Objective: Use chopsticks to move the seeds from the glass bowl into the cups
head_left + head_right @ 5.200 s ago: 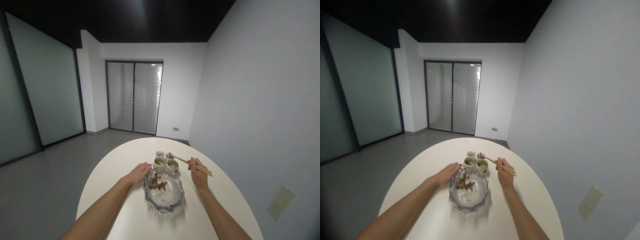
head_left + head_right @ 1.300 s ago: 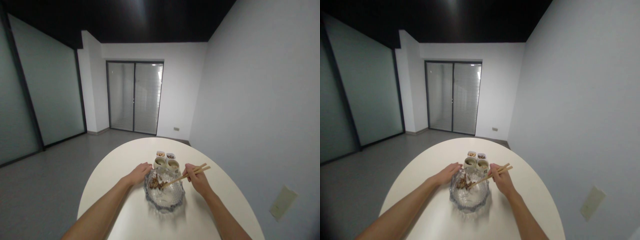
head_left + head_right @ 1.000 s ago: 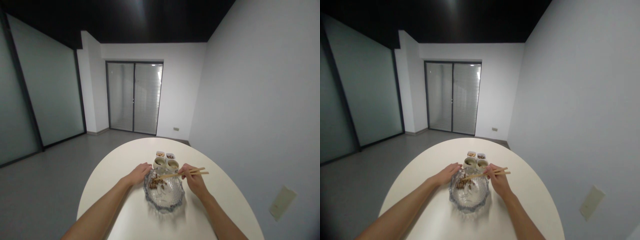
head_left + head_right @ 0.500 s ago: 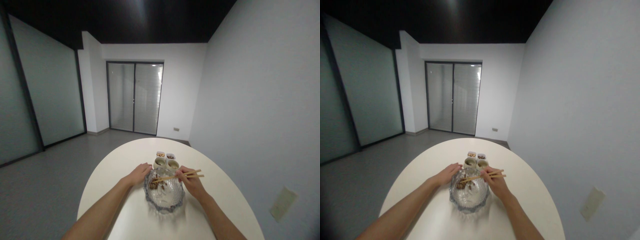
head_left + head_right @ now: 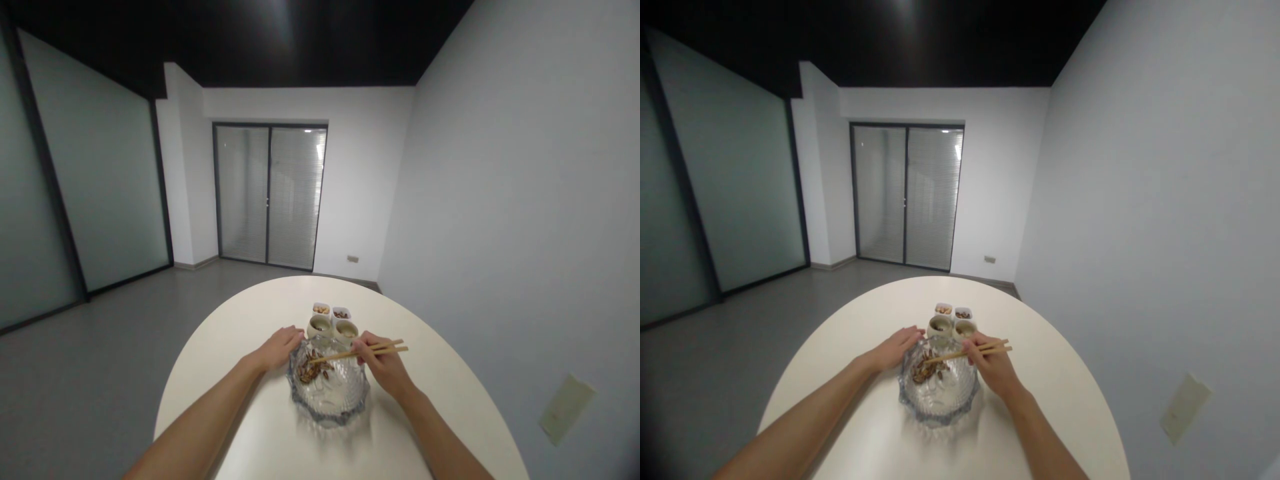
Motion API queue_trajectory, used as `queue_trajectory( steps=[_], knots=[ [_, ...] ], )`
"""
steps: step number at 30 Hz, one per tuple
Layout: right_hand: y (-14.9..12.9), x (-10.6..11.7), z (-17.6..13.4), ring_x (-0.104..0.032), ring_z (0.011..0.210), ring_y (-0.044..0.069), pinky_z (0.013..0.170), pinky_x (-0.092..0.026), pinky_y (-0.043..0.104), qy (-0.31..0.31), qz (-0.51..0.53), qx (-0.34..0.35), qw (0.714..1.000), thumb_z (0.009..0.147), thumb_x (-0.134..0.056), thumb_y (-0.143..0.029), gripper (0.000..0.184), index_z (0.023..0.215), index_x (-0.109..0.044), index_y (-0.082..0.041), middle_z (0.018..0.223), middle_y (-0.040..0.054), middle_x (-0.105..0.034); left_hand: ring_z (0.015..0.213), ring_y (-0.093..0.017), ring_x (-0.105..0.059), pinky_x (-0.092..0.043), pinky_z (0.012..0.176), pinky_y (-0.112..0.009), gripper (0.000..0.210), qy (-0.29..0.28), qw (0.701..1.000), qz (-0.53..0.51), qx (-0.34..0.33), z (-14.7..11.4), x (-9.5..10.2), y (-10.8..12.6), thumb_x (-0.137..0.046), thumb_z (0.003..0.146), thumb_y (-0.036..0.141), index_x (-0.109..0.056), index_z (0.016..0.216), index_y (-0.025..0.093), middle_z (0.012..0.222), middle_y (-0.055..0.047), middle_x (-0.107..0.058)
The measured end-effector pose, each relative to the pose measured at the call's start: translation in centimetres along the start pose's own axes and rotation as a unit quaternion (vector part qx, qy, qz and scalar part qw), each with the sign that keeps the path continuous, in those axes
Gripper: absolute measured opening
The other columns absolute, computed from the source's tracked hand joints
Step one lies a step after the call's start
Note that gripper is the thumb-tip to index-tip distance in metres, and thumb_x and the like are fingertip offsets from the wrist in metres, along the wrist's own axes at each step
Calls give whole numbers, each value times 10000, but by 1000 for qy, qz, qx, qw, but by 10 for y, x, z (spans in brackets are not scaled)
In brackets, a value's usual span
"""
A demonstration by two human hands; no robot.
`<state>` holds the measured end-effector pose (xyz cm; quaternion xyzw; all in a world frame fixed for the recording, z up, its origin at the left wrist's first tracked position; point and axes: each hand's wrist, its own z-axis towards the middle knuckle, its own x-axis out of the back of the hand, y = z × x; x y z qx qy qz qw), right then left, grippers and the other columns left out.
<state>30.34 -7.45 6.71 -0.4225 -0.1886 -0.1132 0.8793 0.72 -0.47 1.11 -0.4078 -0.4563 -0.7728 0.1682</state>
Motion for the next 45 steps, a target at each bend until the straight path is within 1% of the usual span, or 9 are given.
queue_trajectory(
  steps=[4,11,17,24,28,31,35,40,45],
  knots=[
    [2,1,0,-521,522,153,511,-384,257,9,3,3,1000,978,-588,-634,553,632,-635,-206,548,11,-615,1243,-286,-581,-395,1165,-432,595,10,1000,-3,3,0,-1,-2,-227,1106,544,-690,1305,227,1343,-104,-699],
    [-1,-1,0,-524,525,156,521,-385,263,-2,-11,9,1000,987,-585,-606,544,626,-636,-202,548,7,-609,1217,-284,-603,-399,1161,-433,618,-4,1000,8,-6,1,0,1,-199,1107,521,-690,1298,199,1326,-118,-702],
    [-5,0,1,-532,519,156,522,-401,265,-2,-7,13,1000,1001,-558,-610,563,614,-635,-208,542,10,-616,1405,-307,-496,-315,1235,-456,587,-18,1000,10,9,2,-2,-6,-241,1108,519,-647,1392,203,1502,-108,-620],
    [-7,4,2,-584,539,172,535,-456,270,45,13,11,999,990,-568,-645,561,650,-678,-212,552,17,-639,1370,-311,-539,-330,1232,-469,610,-6,1000,-2,3,3,-5,-11,-225,1111,546,-667,1375,219,1470,-110,-646],
    [-5,7,2,-586,510,174,511,-462,273,67,18,3,998,969,-575,-690,574,697,-718,-205,536,20,-644,1476,-321,-442,-260,1269,-490,631,-20,1000,-11,18,3,-7,-18,-236,1106,588,-625,1443,224,1559,-98,-576],
    [-4,10,3,-593,503,181,490,-461,277,101,12,2,995,953,-577,-726,599,691,-721,-207,527,26,-645,1510,-328,-404,-218,1286,-502,654,-28,999,-9,18,3,-9,-25,-231,1104,609,-606,1470,219,1591,-98,-541],
    [-1,14,5,-606,515,185,504,-482,287,174,-2,6,985,958,-561,-740,608,700,-725,-214,541,26,-650,1495,-326,-425,-229,1285,-483,645,-19,1000,-7,17,3,-11,-29,-243,1103,622,-633,1444,238,1572,-88,-564],
    [11,19,8,-624,551,190,539,-500,292,270,-20,2,963,945,-566,-759,612,741,-731,-207,568,25,-656,1410,-325,-510,-311,1246,-471,619,-4,1000,-10,3,2,-6,-17,-248,1109,573,-668,1394,219,1501,-95,-630],
    [27,23,13,-641,576,199,566,-510,300,320,-58,-8,945,934,-538,-794,651,736,-720,-202,592,32,-669,1319,-305,-558,-361,1205,-443,617,-1,1000,-8,-3,0,-2,-5,-243,1107,549,-693,1338,196,1440,-107,-671]
  ],
)
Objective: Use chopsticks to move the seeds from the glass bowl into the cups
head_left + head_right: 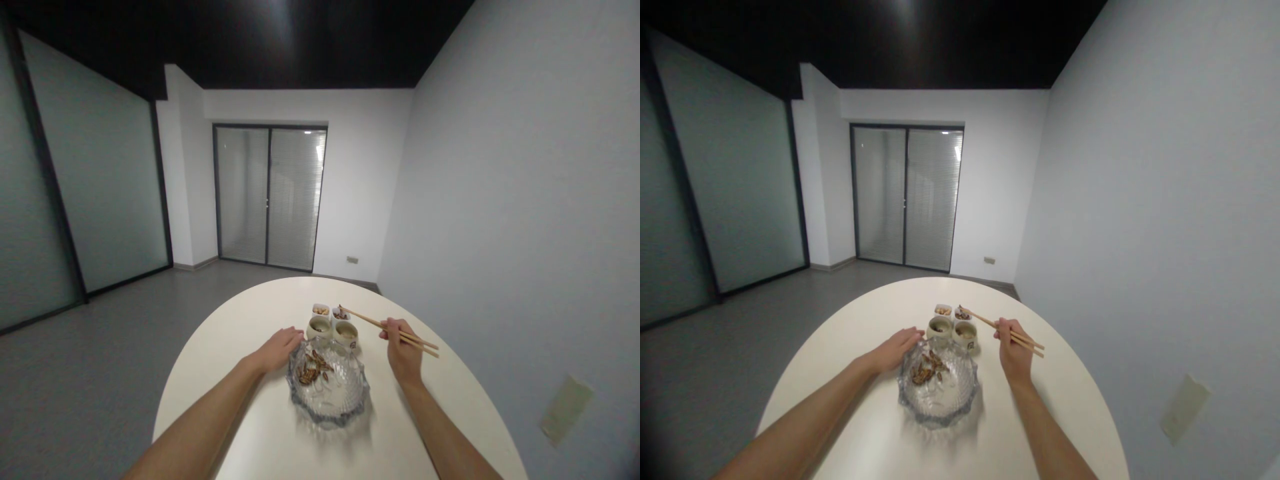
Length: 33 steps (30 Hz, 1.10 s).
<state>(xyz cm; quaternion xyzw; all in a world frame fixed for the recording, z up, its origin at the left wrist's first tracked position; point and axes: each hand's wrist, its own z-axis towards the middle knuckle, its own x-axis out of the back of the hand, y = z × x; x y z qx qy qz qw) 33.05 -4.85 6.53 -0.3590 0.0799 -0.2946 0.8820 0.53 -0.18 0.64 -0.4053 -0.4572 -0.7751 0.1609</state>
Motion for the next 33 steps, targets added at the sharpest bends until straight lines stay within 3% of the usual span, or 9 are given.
queue_trajectory(
  steps=[8,18,28,33],
  knots=[
    [21,-12,1,-619,578,193,572,-480,295,-35,-27,5,999,951,-508,-784,642,708,-684,-217,597,15,-649,1202,-287,-598,-408,1149,-432,625,8,1000,-1,-25,1,-1,-2,-219,1111,552,-711,1266,200,1323,-118,-718],
    [41,-14,1,-680,649,223,627,-531,322,-51,-30,-22,998,935,-512,-801,657,816,-745,-198,663,42,-708,1242,-288,-580,-381,1179,-439,610,5,1000,5,-14,1,-2,-5,-227,1112,544,-700,1294,204,1374,-111,-697],
    [-2,-6,-8,-667,599,203,579,-545,305,-51,47,-10,998,939,-544,-786,641,760,-742,-203,636,45,-696,1375,-316,-526,-328,1233,-471,635,9,1000,-9,14,1,-4,-12,-260,1094,600,-683,1362,208,1470,-113,-649],
    [-25,-2,-13,-594,511,181,497,-488,280,-147,73,2,986,959,-505,-783,670,667,-709,-216,525,21,-613,1356,-322,-545,-333,1230,-467,686,4,1000,-6,9,2,-5,-14,-234,1085,623,-686,1367,190,1460,-124,-654]
  ],
)
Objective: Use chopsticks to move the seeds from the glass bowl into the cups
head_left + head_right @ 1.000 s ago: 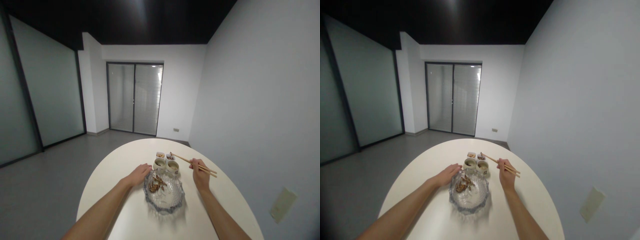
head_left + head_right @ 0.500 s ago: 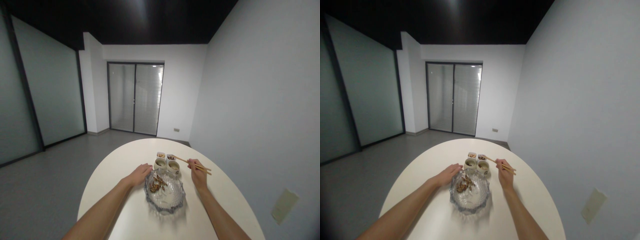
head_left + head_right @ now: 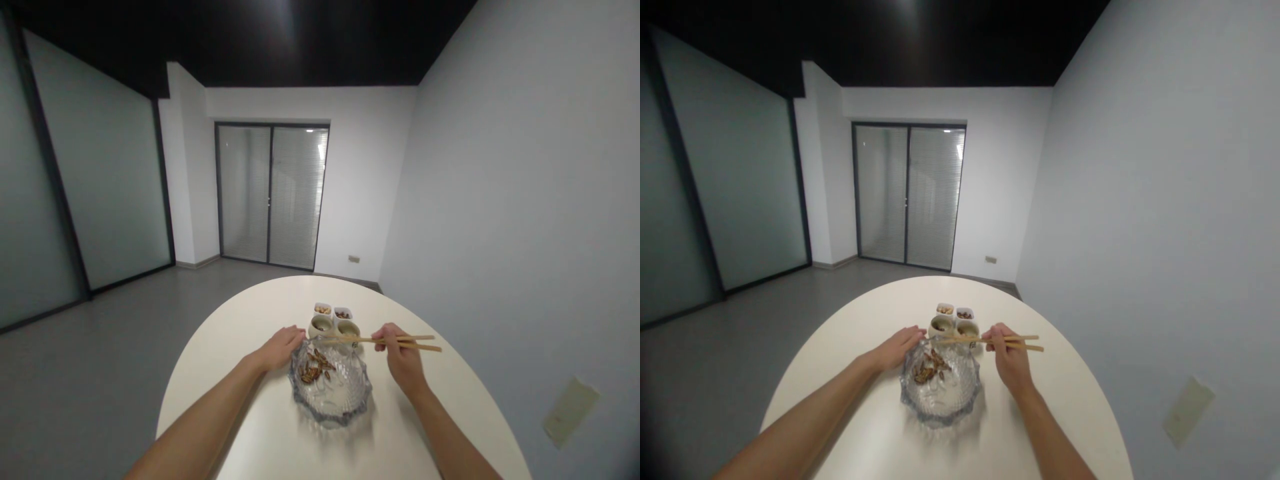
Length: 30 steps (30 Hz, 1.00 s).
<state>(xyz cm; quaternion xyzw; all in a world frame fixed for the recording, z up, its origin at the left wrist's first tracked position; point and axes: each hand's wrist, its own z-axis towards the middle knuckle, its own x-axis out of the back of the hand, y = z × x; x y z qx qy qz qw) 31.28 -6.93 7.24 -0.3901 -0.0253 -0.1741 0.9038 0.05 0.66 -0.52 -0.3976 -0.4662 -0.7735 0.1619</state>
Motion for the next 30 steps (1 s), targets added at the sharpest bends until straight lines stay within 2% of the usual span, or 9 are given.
queue_trajectory(
  steps=[4,13,16,21,25,30],
  knots=[
    [-1,-4,-4,-579,518,177,501,-462,278,-76,-23,-8,997,957,-500,-787,684,679,-724,-203,545,27,-620,1381,-325,-532,-311,1244,-463,710,-2,1000,-5,-3,-1,2,4,-227,1078,657,-687,1372,203,1481,-110,-643],
    [0,-7,-6,-568,538,167,519,-434,264,-134,-30,14,990,997,-538,-669,586,699,-731,-203,564,12,-616,1432,-329,-485,-280,1260,-477,681,-14,1000,-4,17,1,1,3,-236,1087,628,-651,1420,203,1520,-108,-611],
    [-6,-9,-6,-572,530,172,515,-443,268,-138,-29,17,990,1006,-534,-648,578,690,-729,-205,555,13,-620,1436,-334,-479,-279,1258,-489,650,-11,1000,-1,12,1,1,5,-239,1095,600,-657,1405,210,1520,-106,-610],
    [-12,-9,-6,-581,520,180,508,-458,273,-133,-36,14,990,1000,-529,-659,578,693,-735,-216,541,11,-619,1320,-314,-564,-363,1205,-466,637,-4,1000,3,-7,0,3,9,-221,1105,565,-684,1347,201,1429,-119,-670],
    [-10,-8,-6,-584,515,175,510,-465,271,-123,-40,25,991,1006,-524,-648,575,673,-716,-220,538,9,-617,1357,-310,-524,-335,1222,-468,586,0,1000,-2,4,0,4,11,-266,1103,551,-685,1333,213,1445,-104,-663],
    [-9,-7,-6,-585,499,174,501,-463,272,-106,-34,18,994,998,-517,-673,600,661,-705,-213,529,14,-620,1215,-279,-595,-404,1163,-432,597,-3,1000,3,-18,-3,8,18,-232,1108,528,-713,1251,207,1317,-109,-718]
  ],
)
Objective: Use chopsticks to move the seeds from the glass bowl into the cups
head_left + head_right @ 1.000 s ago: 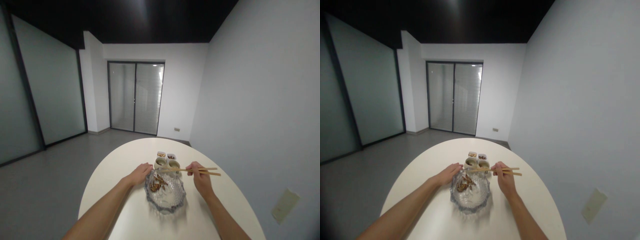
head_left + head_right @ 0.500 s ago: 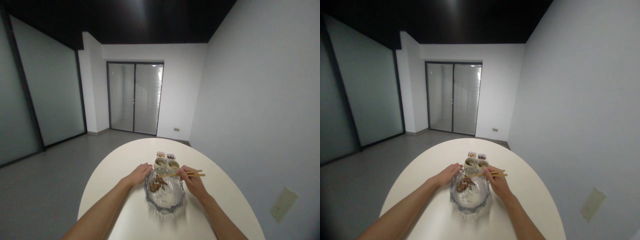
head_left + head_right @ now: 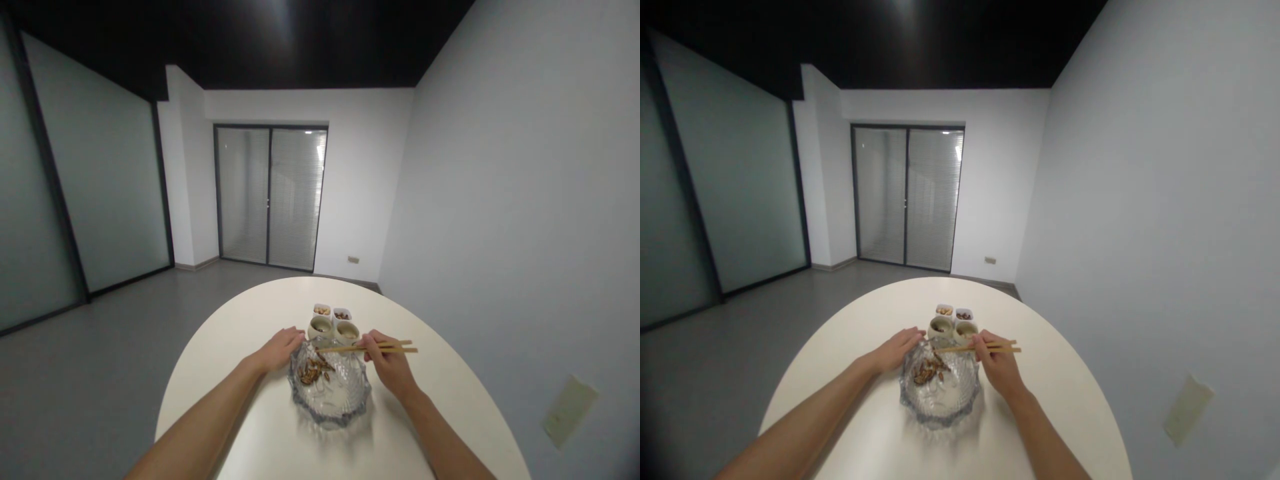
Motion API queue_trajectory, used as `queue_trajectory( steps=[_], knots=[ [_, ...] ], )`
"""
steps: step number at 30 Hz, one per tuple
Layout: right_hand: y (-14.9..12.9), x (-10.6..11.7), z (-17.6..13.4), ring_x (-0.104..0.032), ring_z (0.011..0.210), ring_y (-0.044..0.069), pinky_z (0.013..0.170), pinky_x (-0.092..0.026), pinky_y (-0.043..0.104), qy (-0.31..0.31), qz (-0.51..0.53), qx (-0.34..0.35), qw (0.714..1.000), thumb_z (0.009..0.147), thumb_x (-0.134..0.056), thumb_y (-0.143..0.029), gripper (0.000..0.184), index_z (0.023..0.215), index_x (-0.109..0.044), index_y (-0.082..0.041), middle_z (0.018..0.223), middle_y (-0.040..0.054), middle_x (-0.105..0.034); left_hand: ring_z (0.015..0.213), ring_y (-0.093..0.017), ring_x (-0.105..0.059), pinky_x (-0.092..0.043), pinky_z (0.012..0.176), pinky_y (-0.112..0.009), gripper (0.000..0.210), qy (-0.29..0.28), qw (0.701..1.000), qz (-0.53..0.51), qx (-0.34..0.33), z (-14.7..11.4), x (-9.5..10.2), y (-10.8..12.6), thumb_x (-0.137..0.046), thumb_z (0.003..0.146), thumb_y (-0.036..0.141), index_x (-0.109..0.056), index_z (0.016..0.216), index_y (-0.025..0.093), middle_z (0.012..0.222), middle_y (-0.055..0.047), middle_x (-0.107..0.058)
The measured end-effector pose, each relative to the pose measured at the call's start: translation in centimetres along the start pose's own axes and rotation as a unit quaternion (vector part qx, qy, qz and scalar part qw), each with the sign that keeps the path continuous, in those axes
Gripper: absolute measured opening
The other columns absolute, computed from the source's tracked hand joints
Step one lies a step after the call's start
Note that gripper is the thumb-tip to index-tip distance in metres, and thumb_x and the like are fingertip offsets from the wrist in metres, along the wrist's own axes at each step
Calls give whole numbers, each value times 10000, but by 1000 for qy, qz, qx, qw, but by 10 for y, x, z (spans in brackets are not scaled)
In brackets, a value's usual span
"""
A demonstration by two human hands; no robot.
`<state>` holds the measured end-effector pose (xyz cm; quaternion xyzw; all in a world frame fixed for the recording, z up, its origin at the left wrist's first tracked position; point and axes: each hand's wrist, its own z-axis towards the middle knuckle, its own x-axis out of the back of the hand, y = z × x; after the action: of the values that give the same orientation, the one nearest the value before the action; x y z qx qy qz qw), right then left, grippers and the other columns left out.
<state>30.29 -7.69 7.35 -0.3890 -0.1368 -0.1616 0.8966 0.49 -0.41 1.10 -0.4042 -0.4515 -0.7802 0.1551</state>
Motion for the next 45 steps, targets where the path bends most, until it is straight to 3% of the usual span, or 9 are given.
queue_trajectory(
  steps=[6,13,18,24,36,45],
  knots=[
    [-1,2,1,-576,488,174,482,-456,277,39,-8,6,999,987,-513,-711,641,650,-721,-207,517,23,-619,1255,-286,-574,-386,1178,-431,584,-1,1000,6,-2,1,-1,-3,-241,1110,521,-700,1280,202,1364,-114,-697],
    [15,15,2,-620,504,189,491,-501,291,211,-38,-8,977,977,-489,-760,654,758,-758,-205,548,31,-648,1264,-293,-573,-382,1176,-433,600,2,1000,9,4,1,-3,-4,-218,1109,539,-701,1265,217,1350,-104,-703],
    [29,25,6,-624,511,192,506,-502,295,268,-65,-32,961,955,-465,-812,701,791,-747,-192,557,29,-649,1193,-291,-608,-418,1138,-432,608,2,1000,12,-1,0,-1,0,-212,1106,532,-713,1223,209,1293,-102,-721],
    [39,24,10,-624,539,200,542,-492,307,254,-96,-34,962,952,-432,-834,729,757,-732,-200,562,27,-636,1300,-313,-559,-365,1191,-454,597,1,1000,10,10,1,-3,-4,-236,1104,534,-696,1297,207,1398,-109,-684],
    [62,20,10,-631,586,206,594,-481,316,199,-120,-30,972,995,-441,-761,667,724,-717,-217,596,15,-640,1235,-297,-598,-396,1161,-427,663,7,1000,11,-12,1,-4,-6,-201,1106,596,-701,1286,200,1341,-116,-703],
    [60,22,12,-651,626,220,612,-508,324,220,-103,-38,969,966,-465,-786,673,751,-738,-210,628,33,-666,1249,-292,-580,-392,1164,-425,629,5,1000,11,-8,1,-3,-6,-215,1106,572,-698,1278,208,1346,-110,-701]
  ],
)
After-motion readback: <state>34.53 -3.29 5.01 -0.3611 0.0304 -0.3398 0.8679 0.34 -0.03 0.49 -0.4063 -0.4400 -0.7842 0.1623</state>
